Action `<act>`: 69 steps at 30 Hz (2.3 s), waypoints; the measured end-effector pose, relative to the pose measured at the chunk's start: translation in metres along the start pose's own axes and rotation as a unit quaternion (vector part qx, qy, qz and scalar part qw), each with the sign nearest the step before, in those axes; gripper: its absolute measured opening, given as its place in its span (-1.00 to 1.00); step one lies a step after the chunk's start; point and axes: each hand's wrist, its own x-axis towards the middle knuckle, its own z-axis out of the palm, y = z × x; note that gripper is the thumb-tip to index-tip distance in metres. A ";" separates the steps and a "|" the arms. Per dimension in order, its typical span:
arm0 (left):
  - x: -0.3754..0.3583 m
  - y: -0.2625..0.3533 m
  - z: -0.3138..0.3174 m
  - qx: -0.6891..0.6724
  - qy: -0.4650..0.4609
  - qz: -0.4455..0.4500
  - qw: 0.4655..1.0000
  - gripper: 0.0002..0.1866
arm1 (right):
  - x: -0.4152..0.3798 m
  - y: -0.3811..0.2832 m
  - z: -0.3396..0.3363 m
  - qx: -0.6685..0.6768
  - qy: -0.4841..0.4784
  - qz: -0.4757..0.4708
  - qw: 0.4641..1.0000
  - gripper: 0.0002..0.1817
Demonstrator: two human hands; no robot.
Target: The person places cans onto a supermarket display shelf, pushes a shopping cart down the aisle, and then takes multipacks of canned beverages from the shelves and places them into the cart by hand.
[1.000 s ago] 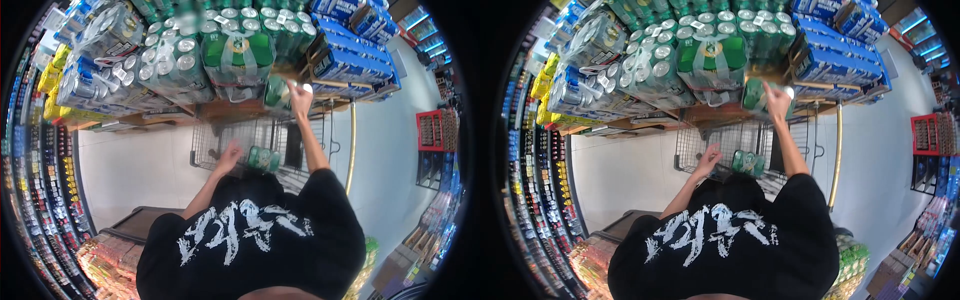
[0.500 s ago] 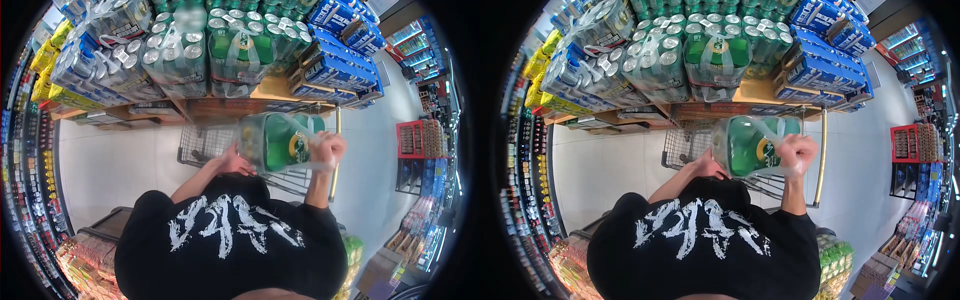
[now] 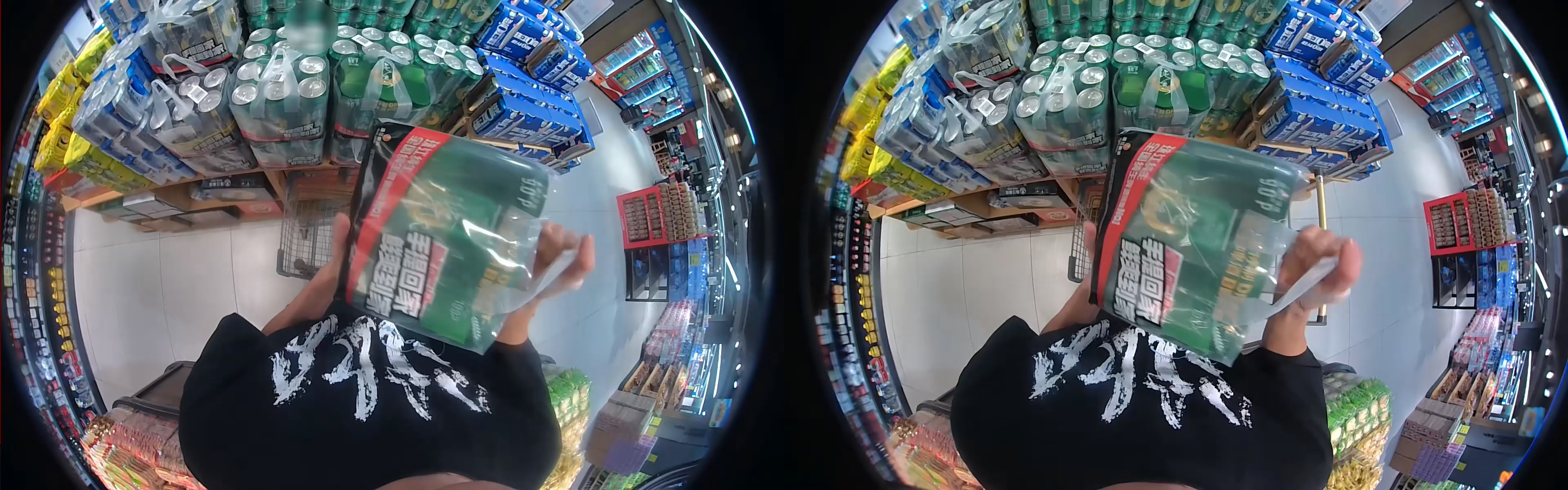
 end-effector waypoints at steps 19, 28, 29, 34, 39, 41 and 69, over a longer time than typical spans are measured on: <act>0.008 0.048 0.113 0.584 0.111 0.093 0.799 0.45 | -0.032 0.039 0.057 -0.038 0.114 0.261 0.958 -0.63; 0.017 0.030 0.099 0.555 0.100 0.131 0.815 0.43 | -0.025 0.029 0.045 -0.088 0.055 0.169 0.980 -0.64; 0.017 0.031 0.096 0.555 0.099 0.136 0.815 0.45 | -0.024 0.028 0.044 -0.088 0.054 0.163 0.981 -0.64; 0.023 0.018 0.061 0.620 0.085 0.131 0.769 0.55 | -0.019 0.024 0.042 -0.100 0.041 0.129 0.986 -0.65; 0.023 0.001 0.047 0.515 0.066 0.165 0.839 0.59 | -0.017 0.020 0.036 -0.119 0.039 0.105 0.987 -0.66; 0.014 -0.013 0.050 0.429 0.068 0.162 0.886 0.62 | -0.020 0.019 0.034 -0.123 0.036 0.100 0.987 -0.66; 0.007 -0.010 -0.016 0.166 0.206 -0.132 0.955 -0.22 | 0.027 0.029 0.035 -0.214 -0.109 0.256 0.936 -0.61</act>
